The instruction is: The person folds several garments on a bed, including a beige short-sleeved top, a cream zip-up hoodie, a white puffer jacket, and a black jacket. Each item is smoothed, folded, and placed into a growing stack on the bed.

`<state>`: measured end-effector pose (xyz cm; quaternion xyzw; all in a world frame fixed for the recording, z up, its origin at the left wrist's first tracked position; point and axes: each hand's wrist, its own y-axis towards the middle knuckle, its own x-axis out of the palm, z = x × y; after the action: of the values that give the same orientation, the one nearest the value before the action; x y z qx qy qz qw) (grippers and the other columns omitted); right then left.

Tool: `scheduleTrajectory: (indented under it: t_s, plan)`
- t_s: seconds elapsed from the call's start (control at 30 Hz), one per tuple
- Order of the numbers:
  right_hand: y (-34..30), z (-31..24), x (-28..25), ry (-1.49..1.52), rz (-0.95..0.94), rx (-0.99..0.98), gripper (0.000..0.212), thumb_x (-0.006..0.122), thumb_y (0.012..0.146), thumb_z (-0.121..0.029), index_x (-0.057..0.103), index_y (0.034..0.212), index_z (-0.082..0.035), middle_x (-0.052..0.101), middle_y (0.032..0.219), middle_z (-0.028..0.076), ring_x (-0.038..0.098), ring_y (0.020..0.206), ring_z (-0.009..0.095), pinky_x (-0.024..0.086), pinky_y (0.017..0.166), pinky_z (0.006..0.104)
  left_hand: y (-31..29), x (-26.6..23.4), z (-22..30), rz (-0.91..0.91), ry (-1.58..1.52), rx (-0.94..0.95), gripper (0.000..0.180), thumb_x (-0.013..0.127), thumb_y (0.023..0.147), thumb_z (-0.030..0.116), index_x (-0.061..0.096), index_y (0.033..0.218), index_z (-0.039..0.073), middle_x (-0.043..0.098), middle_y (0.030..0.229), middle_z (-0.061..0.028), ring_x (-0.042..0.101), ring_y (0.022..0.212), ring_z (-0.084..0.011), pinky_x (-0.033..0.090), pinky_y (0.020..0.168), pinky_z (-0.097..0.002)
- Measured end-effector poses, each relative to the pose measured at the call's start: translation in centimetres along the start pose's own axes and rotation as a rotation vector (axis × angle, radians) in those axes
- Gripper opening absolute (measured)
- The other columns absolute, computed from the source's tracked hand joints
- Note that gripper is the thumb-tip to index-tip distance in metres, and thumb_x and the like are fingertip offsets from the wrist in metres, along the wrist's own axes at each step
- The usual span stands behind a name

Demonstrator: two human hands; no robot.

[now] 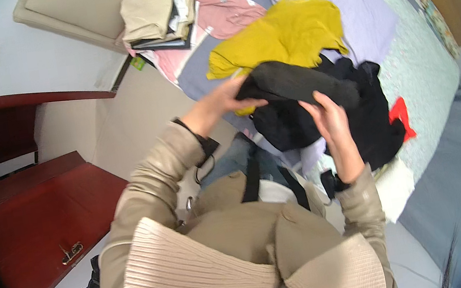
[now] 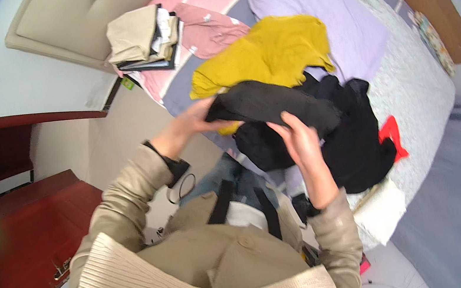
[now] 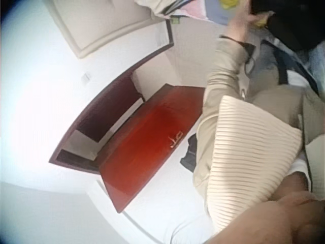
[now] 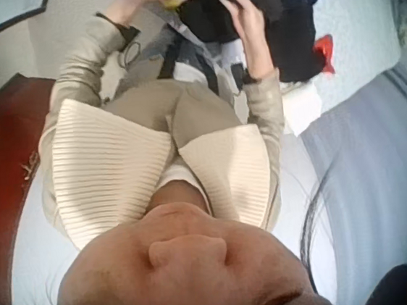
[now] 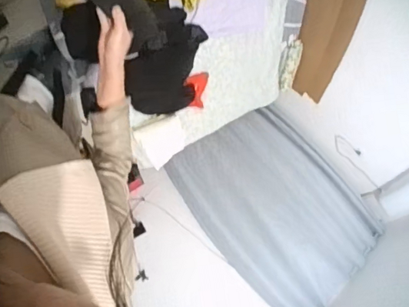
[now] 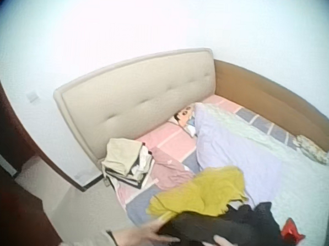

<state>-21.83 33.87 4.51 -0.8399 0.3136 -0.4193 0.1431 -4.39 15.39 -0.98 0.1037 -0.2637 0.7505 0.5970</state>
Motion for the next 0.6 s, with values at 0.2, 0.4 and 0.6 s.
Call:
scheduleTrajectory:
  t_s: [0.2,0.4,0.6]
  plan:
    - [0.2,0.5,0.9,-0.119,-0.056,0.117,0.023,0.048,0.088,-0.010,0.052,0.103,0.006,0.058,0.096,0.016,0.062,0.085,0.025,0.052,0.074,0.0348,-4.3,-1.1,3.6,0.545,-0.507,-0.397,0.016,0.046,0.090,0.016,0.058,0.099,0.008,0.063,0.093,-0.0052,0.062,0.086,-0.0165,0.053,0.074,-0.0317]
    - [2.1,2.6,5.3,-0.219,-0.045,0.264,0.018,0.049,0.088,-0.017,0.056,0.091,-0.001,0.060,0.084,0.010,0.062,0.083,0.023,0.050,0.070,0.0311,-9.3,-4.3,6.8,0.720,-0.437,-0.398,0.013,0.048,0.088,0.012,0.058,0.095,0.007,0.063,0.080,-0.0055,0.064,0.064,-0.0160,0.056,0.053,-0.0288]
    - [7.4,6.0,13.2,-0.367,-0.072,0.356,0.013,0.049,0.088,-0.018,0.055,0.090,-0.007,0.058,0.084,0.007,0.060,0.087,0.023,0.044,0.072,0.0332,-14.4,-12.1,8.2,0.636,-0.570,-0.271,0.011,0.051,0.087,0.013,0.060,0.091,0.008,0.063,0.082,-0.0046,0.063,0.077,-0.0133,0.055,0.067,-0.0310]
